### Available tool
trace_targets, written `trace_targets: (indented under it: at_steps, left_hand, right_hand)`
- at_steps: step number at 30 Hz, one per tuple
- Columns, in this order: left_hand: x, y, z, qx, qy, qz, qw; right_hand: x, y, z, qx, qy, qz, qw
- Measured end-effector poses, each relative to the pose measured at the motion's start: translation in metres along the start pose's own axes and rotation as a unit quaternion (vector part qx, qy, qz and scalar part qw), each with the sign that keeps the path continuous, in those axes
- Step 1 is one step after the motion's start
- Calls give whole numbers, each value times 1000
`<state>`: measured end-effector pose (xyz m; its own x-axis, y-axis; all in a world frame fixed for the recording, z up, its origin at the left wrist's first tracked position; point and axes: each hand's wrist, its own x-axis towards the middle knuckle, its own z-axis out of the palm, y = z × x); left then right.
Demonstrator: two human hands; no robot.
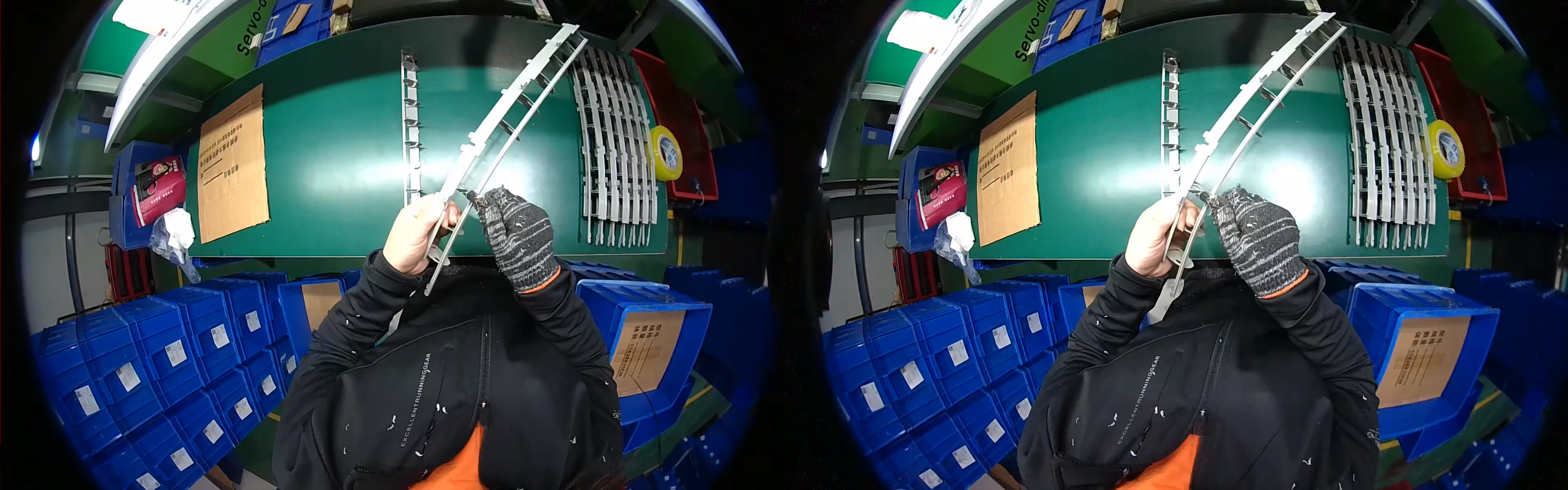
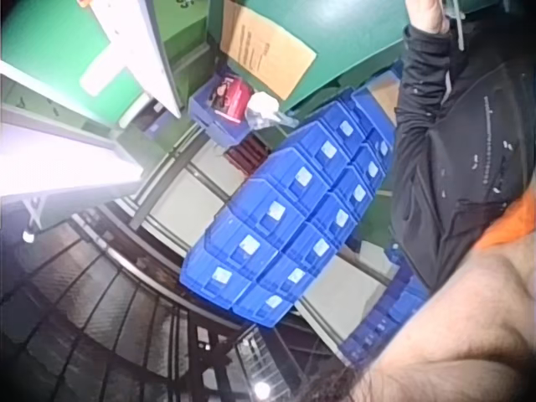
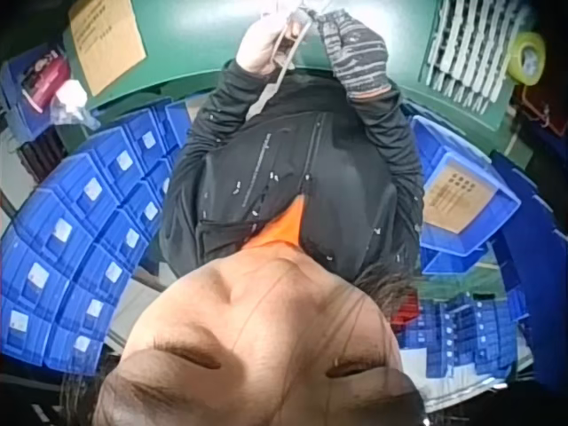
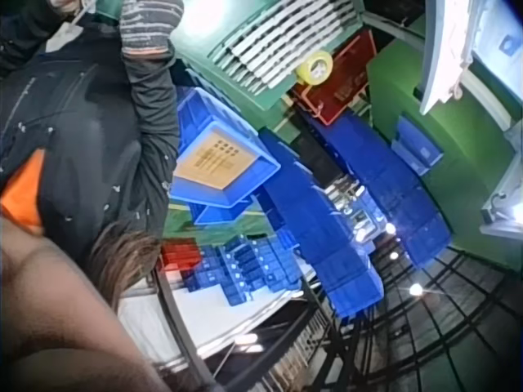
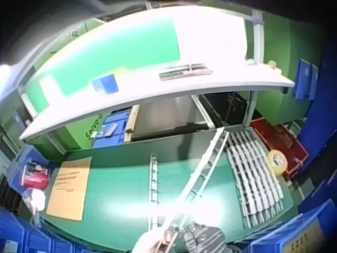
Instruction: The person takes plastic parts from a conveyor, trims their edges and tabs with a handheld blade, and stacks the finished components on the workbench.
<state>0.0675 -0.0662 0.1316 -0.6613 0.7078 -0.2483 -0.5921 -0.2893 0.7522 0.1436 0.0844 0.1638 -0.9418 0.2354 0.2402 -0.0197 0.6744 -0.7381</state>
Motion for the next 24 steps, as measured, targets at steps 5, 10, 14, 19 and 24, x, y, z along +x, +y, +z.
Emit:
trace_targets:
  at_steps: [5,10,14,19,24]
  left_hand:
    - [0,-5,-3,59,7,55,997]
    - [0,-7,-1,81,21,68,994]
    - [1,-11,-2,118,43,78,989]
    - [10,-17,-6,504,136,229,822]
    - [16,-44,-4,614,124,275,729]
  right_hand:
    - [-8,9,13,-59,67,-59,994]
    - [-9,5,12,-82,17,-9,996]
    - [-14,13,15,-17,-13,12,1000]
    - [-14,7,-5,445,-232,131,855]
    - [-6,47,34,429,19,234,872]
